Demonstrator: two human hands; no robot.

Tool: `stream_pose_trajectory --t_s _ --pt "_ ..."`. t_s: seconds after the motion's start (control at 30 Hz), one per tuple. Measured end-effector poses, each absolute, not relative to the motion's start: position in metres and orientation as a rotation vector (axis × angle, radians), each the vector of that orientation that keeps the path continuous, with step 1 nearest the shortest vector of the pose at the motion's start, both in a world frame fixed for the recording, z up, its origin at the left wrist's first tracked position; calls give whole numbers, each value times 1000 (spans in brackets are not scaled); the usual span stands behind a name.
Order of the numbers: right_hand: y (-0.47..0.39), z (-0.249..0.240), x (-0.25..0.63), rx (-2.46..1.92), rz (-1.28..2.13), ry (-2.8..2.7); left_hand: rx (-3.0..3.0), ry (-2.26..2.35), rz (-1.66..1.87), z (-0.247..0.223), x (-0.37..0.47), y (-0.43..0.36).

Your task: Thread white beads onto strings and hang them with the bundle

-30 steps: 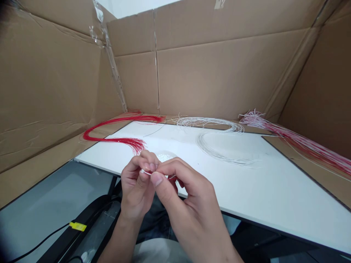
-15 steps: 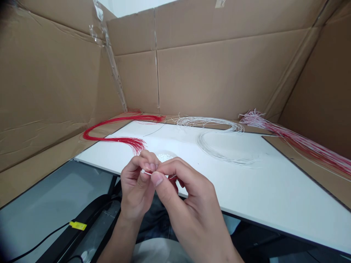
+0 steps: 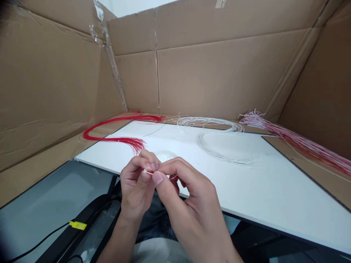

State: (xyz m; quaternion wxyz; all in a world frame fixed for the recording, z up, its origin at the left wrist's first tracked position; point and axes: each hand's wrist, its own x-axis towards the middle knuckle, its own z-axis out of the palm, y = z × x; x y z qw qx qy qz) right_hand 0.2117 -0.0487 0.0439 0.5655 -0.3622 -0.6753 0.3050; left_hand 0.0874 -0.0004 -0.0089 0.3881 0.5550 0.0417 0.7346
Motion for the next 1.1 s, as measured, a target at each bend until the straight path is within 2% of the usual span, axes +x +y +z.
stream_pose_trajectory --t_s 0.33,0.9,1.1 --pt "-49 48 209 -892 646 -1605 1737 247 2010 -6 76 -1" --pt "-45 45 218 -826 738 -1656 1715 235 2077 -1 64 4" --pt "-51 45 217 -882 602 -1673 1822 375 2137 2 59 -2"
